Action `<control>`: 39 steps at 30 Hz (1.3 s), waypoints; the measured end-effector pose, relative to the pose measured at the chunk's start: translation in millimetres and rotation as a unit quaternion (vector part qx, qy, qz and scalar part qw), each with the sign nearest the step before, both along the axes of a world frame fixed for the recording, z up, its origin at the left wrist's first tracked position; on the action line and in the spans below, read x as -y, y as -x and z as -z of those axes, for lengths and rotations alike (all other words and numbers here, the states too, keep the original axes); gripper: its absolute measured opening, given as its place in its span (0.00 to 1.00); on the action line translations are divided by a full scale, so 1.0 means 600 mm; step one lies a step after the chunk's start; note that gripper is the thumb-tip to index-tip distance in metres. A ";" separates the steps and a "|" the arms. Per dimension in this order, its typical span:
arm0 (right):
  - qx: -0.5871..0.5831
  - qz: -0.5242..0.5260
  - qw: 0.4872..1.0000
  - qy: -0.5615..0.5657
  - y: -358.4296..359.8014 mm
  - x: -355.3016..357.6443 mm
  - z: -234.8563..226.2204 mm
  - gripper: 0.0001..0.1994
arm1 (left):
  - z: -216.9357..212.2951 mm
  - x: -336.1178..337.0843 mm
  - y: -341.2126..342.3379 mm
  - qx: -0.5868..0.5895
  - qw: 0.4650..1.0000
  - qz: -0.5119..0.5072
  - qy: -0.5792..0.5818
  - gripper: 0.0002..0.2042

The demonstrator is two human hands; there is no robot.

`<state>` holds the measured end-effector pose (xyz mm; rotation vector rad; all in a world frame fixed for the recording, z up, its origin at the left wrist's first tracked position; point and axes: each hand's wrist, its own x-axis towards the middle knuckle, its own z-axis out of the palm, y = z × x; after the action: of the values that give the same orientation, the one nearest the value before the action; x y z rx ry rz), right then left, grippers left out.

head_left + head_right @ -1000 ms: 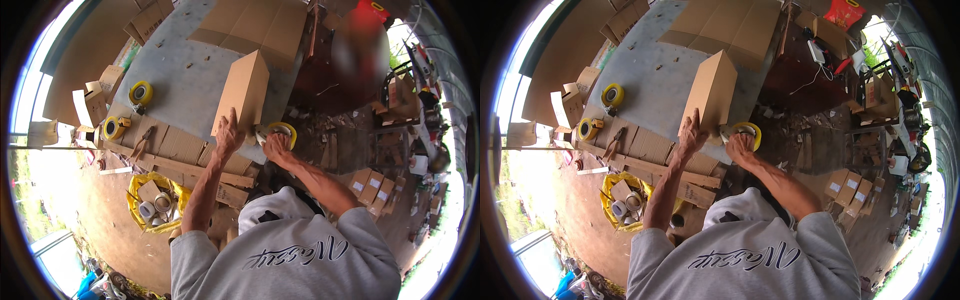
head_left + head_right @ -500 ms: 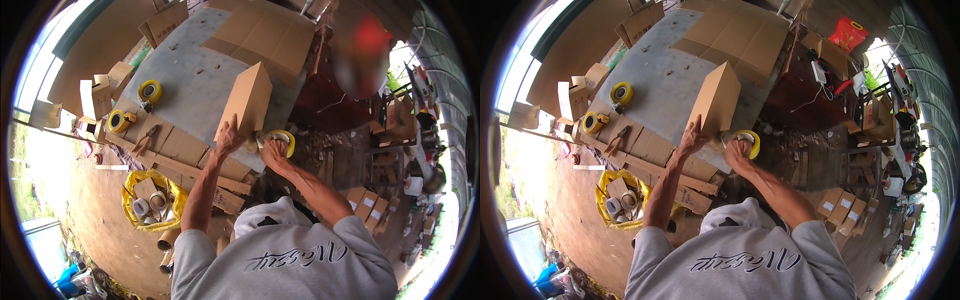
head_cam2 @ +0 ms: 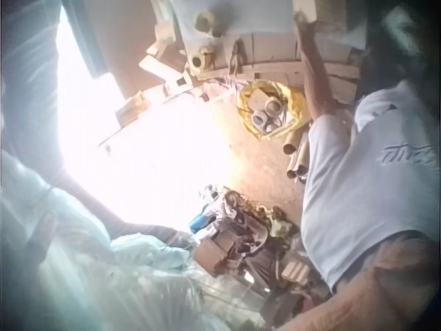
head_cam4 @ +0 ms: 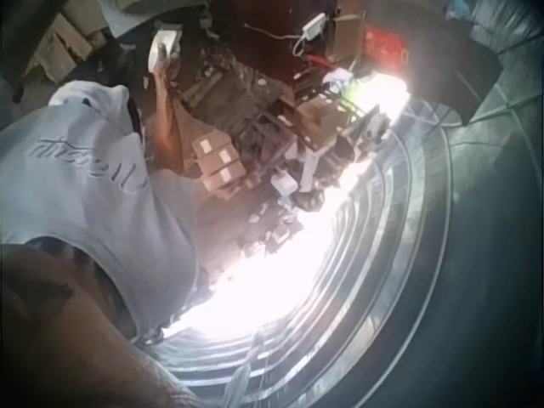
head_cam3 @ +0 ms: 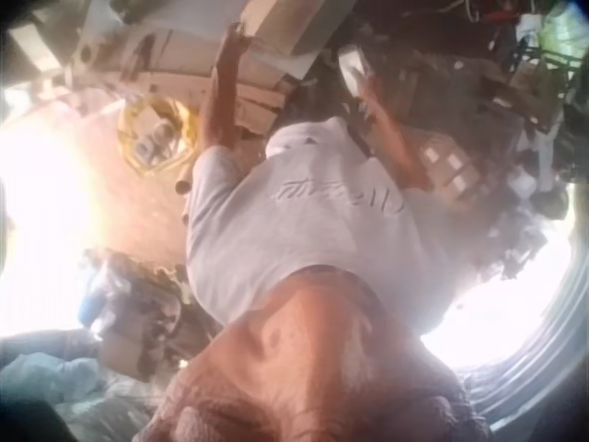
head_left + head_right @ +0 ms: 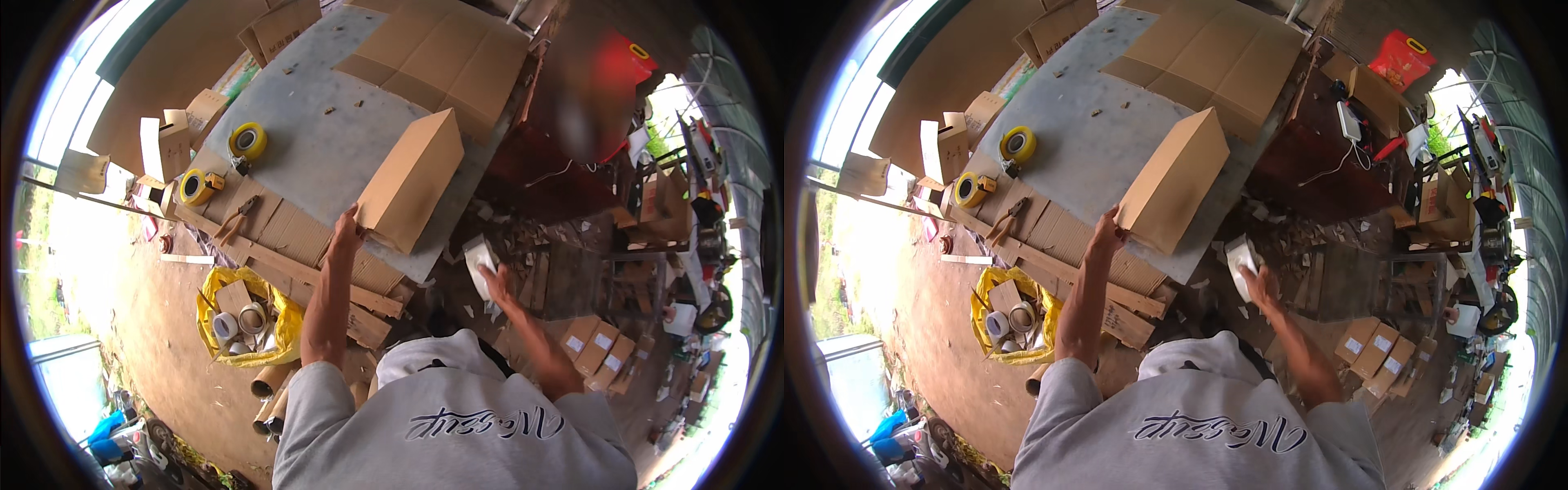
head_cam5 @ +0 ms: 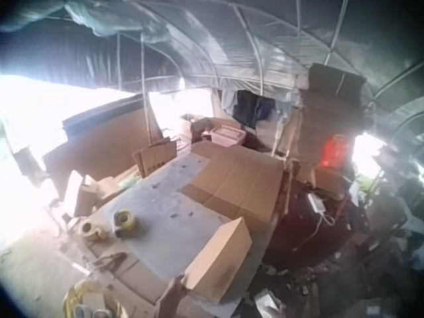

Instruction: The person folds a large cardboard sheet into a box shape, uses a utility knife to cut along scored lines, and secures the box with a tape dispenser. The workspace is cluttered with cardboard tubes and other materials.

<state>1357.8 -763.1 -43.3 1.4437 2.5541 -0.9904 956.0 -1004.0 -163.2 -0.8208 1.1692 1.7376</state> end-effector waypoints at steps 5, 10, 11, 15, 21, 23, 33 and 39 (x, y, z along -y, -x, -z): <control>-0.027 0.070 0.996 0.054 -0.075 0.065 0.017 0.40 | -0.120 -0.085 -0.042 -0.109 0.980 -0.161 0.045 0.13; -0.027 0.058 0.994 0.085 -0.077 0.075 -0.007 0.40 | -0.224 -0.085 -0.144 -0.466 0.859 -0.202 0.057 0.10; -0.075 0.058 0.988 0.119 -0.067 0.074 -0.041 0.38 | -0.232 -0.092 -0.174 -0.579 0.775 -0.136 0.213 0.11; -0.162 -0.012 0.984 0.066 -0.056 0.064 -0.041 0.32 | -0.197 -0.110 -0.276 -0.720 0.584 -0.012 0.375 0.10; -0.281 -0.158 0.946 0.041 0.023 0.066 -0.183 0.29 | -0.236 -0.071 -0.310 -0.648 0.674 0.010 0.354 0.14; -0.302 -0.227 0.925 -0.031 0.034 0.068 -0.204 0.26 | -0.298 -0.048 -0.327 -0.556 0.791 0.021 0.255 0.15; -0.242 -0.327 0.913 0.029 0.090 0.130 -0.244 0.28 | -0.377 0.018 -0.290 -0.289 0.918 0.211 -0.171 0.08; -0.137 -0.245 0.951 0.130 0.151 0.203 -0.215 0.27 | -0.304 0.063 -0.256 -0.263 0.950 0.154 -0.074 0.10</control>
<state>1267.0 -885.0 85.9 0.5933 2.6243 -1.4324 1109.4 -1041.7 19.1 -0.0638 1.3995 1.7984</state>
